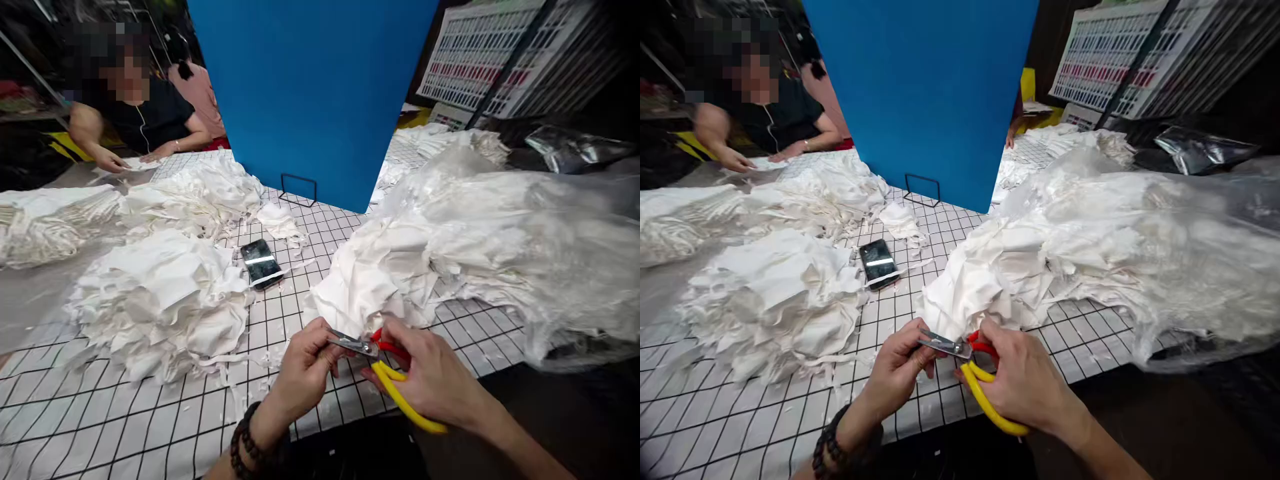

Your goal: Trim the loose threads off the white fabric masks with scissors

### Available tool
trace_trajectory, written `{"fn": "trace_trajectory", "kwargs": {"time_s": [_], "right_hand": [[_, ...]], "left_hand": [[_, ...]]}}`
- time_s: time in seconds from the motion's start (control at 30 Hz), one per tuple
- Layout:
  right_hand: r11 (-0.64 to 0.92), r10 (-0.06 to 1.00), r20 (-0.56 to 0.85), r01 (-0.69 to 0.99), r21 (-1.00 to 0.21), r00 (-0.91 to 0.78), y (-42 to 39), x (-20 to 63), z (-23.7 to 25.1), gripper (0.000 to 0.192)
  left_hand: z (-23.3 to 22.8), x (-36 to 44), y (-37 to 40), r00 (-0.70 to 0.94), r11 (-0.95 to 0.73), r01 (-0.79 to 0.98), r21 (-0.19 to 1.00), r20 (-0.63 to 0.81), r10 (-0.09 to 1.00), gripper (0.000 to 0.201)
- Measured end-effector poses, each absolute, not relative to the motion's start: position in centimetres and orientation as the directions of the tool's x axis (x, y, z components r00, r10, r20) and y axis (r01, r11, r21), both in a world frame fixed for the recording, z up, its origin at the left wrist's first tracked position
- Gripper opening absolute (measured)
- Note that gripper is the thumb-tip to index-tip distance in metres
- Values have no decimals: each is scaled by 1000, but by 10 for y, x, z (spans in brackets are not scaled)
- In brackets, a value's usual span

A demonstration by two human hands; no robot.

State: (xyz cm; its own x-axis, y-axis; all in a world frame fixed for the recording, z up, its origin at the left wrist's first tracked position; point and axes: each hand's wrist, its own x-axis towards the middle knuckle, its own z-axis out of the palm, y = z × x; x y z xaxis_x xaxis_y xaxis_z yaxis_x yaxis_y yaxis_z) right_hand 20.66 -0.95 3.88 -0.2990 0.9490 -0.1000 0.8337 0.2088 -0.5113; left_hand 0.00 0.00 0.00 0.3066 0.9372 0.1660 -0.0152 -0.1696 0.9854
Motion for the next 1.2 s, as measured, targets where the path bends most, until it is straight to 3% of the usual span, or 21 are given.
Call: {"fn": "trace_trajectory", "kwargs": {"time_s": [0.27,0.37,0.5,0.57,0.67,0.77,0.87,1.0,1.13,1.2], "right_hand": [[238,954,-12,784,-574,-298,-8,207,31,36],[127,965,-60,650,-749,-257,-7,221,22,38],[-30,998,-45,329,-944,-38,2,228,19,35],[11,1000,5,277,-961,-20,8,215,20,34],[78,991,21,432,-898,-135,16,186,20,30],[63,990,-13,531,-845,-139,21,171,16,22],[-59,990,-91,267,-962,-111,25,184,17,27],[-7,998,-13,-78,-997,67,30,221,28,32],[128,937,56,-192,-973,344,31,264,28,27],[99,880,26,-130,-987,474,30,289,18,32]], "left_hand": [[1,-4,0,340,-63,-63,996,81,937,25],[-1,-11,1,297,-79,-26,997,83,951,24],[-6,-21,4,255,-94,24,995,85,963,25],[-8,-23,4,247,-85,31,996,75,966,26],[-7,-23,3,219,-74,19,997,68,973,26],[-5,-27,2,158,-73,13,997,70,985,25],[-6,-39,3,94,-49,-5,999,49,994,25],[-16,-56,7,6,7,16,1000,-7,1000,23],[-24,-65,9,-53,50,-99,994,-56,997,24],[-24,-68,8,-96,21,-165,986,-37,995,23]]}}
